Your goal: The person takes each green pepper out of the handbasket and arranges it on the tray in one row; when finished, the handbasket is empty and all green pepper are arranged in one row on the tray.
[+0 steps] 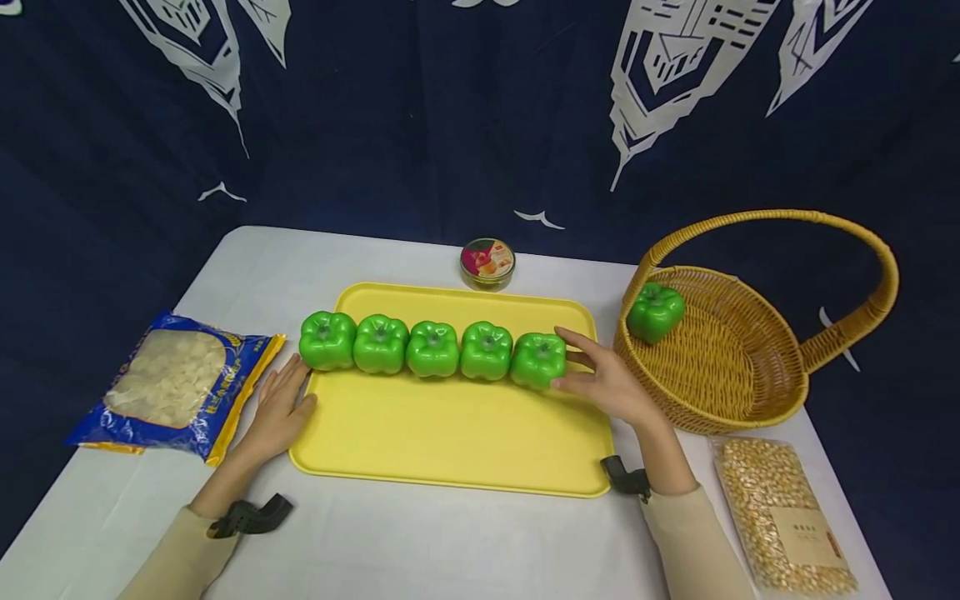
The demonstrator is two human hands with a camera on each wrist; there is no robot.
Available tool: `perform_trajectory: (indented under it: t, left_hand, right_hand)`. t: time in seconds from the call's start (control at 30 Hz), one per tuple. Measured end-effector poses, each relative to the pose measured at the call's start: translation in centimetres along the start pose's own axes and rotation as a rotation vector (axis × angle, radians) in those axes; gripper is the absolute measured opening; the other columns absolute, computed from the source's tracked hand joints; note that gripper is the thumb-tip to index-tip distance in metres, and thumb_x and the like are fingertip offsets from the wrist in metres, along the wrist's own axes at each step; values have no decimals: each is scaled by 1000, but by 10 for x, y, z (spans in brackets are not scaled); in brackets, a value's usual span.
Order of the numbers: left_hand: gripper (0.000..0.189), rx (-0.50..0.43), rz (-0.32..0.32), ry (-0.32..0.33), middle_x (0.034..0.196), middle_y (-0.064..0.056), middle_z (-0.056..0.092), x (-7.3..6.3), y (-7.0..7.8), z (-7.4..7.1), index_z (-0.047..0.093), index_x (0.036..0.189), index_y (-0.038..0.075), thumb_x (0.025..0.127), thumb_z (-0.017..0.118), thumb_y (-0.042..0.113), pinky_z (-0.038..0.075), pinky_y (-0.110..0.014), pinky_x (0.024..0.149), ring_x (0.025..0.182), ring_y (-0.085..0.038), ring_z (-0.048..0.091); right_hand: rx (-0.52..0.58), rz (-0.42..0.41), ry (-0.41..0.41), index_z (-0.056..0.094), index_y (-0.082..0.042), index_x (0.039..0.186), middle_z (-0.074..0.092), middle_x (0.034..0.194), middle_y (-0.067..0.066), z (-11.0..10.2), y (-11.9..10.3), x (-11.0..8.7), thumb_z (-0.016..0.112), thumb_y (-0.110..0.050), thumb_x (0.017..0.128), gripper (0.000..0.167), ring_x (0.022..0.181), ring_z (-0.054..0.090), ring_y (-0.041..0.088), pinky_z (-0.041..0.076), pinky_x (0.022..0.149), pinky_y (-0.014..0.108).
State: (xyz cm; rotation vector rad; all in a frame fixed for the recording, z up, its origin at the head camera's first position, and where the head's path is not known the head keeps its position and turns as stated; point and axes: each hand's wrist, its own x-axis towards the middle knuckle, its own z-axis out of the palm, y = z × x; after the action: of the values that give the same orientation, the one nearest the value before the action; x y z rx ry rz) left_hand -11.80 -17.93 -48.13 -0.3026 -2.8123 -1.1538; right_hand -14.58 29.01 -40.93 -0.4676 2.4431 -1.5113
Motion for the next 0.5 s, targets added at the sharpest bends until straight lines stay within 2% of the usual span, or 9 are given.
perform_trajectory:
  t: [0.23, 0.4, 0.5]
  left_hand:
    - [58, 2, -4, -2, 154, -30, 30, 0, 0, 0, 32, 148, -8, 91, 46, -2, -3, -59, 117, 149, -44, 11]
    - [58, 9, -6, -1, 153, -30, 31, 0, 0, 0, 32, 147, -8, 91, 46, -2, -3, -59, 117, 149, -44, 12]
    - [58, 6, -8, -2, 154, -30, 30, 1, -1, 0, 32, 148, -8, 91, 46, -2, -3, -59, 117, 149, -44, 11]
  right_hand:
    - [-20, 4, -9, 22, 0, 154, 22, 159, 23, 2, -1, 1, 69, -8, 89, 80, 138, 37, 46, 48, 92, 12]
    - [-22, 14, -10, 19, -1, 155, 18, 160, 24, 2, -3, 3, 71, -7, 87, 86, 138, 36, 47, 48, 91, 11]
    - [-38, 14, -5, 20, 0, 154, 20, 159, 26, 1, -5, 3, 74, -8, 85, 88, 138, 36, 47, 48, 96, 17]
